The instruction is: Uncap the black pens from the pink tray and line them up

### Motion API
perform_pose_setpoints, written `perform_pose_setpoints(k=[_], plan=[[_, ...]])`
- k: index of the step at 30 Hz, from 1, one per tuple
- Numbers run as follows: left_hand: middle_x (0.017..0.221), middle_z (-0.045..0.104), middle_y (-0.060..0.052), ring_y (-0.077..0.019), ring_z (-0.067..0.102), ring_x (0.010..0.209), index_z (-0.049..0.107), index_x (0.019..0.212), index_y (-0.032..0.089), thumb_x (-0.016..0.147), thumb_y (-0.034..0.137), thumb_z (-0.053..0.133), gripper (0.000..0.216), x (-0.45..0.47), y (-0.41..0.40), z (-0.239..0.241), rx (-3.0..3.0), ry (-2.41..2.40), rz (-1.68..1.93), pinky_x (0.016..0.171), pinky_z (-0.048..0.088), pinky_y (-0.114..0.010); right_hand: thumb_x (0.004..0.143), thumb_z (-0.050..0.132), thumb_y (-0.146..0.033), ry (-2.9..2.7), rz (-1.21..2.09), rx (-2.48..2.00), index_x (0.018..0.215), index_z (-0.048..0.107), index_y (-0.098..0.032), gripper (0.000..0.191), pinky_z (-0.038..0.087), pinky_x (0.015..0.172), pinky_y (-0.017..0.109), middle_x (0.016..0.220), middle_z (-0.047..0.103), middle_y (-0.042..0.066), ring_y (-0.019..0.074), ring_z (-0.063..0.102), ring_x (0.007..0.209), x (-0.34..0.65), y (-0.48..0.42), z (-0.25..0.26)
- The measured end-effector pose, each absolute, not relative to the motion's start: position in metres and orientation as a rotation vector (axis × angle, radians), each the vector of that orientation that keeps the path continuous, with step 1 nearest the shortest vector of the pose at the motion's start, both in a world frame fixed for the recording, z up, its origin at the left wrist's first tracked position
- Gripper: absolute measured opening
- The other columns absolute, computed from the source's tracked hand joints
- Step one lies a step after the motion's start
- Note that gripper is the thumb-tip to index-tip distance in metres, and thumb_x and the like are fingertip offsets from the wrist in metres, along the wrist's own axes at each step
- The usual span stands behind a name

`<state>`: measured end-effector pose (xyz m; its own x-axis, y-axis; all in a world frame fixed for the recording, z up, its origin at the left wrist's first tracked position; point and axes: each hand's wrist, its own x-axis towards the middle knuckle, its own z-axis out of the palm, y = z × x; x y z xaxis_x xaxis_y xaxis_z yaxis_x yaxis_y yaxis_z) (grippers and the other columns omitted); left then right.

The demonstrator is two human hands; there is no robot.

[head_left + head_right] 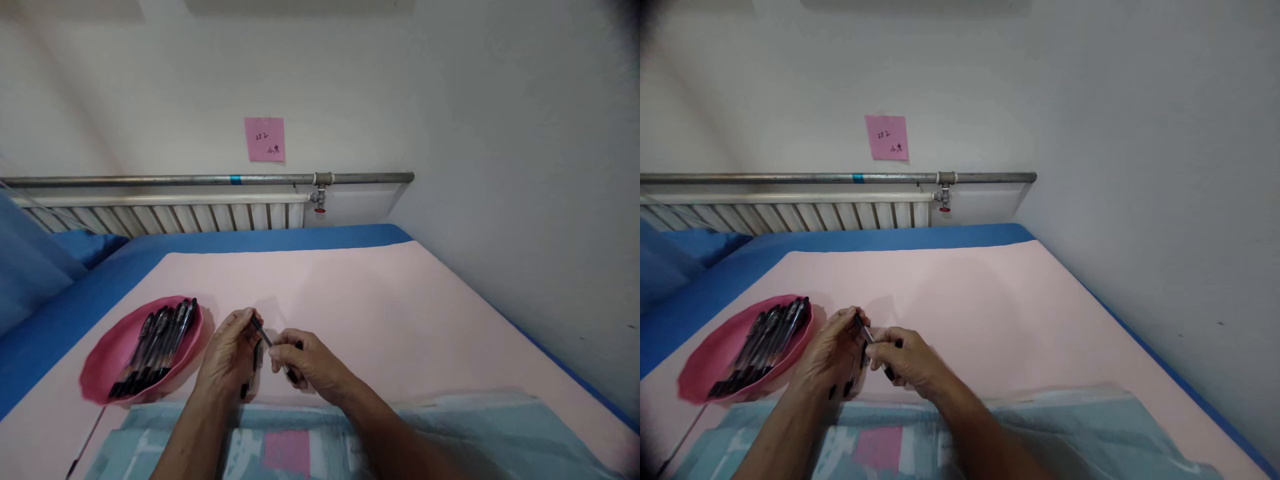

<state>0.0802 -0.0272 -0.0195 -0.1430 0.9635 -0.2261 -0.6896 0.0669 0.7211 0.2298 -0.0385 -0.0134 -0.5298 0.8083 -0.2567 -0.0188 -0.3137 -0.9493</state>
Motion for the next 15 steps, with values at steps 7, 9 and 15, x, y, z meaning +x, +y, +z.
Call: perform_pose_setpoints(k=[7,9,15], plan=[[0.065,0.06,0.0,-0.0102,0.055,0.053,0.062,0.071,0.014,0.063,0.018,0.069,0.011,0.0775,-0.0288,-0.0142,0.386,0.804,1.468,0.043,0.046,-0.02,0.071,0.047,-0.019,-1.07,2.215,-0.873,0.082,0.063,-0.011,0.021,0.012,0.034,0.017,0.057,0.053,-0.001,0.0019,0.022,0.035,0.2335,-0.0375,-0.0026],[0.066,0.06,0.0,-0.0104,0.056,0.055,0.062,0.073,0.013,0.064,0.017,0.068,0.011,0.0771,-0.0288,-0.0142,0.39,0.803,1.476,0.044,0.047,-0.021,0.07,0.048,-0.018,-1.025,2.263,-0.863,0.085,0.062,-0.011,0.022,0.01,0.035,0.017,0.059,0.055,0.0,0.0013,0.021,0.035,0.2342,-0.0371,-0.003],[0.069,0.061,-0.001,-0.0113,0.057,0.058,0.062,0.075,0.014,0.065,0.016,0.067,0.011,0.0761,-0.0277,-0.0173,0.389,0.796,1.457,0.043,0.046,-0.02,0.069,0.055,-0.021,-0.998,2.346,-0.848,0.085,0.058,-0.013,0.019,0.009,0.036,0.017,0.064,0.059,0.001,0.0003,0.021,0.036,0.2352,-0.0362,-0.0042]])
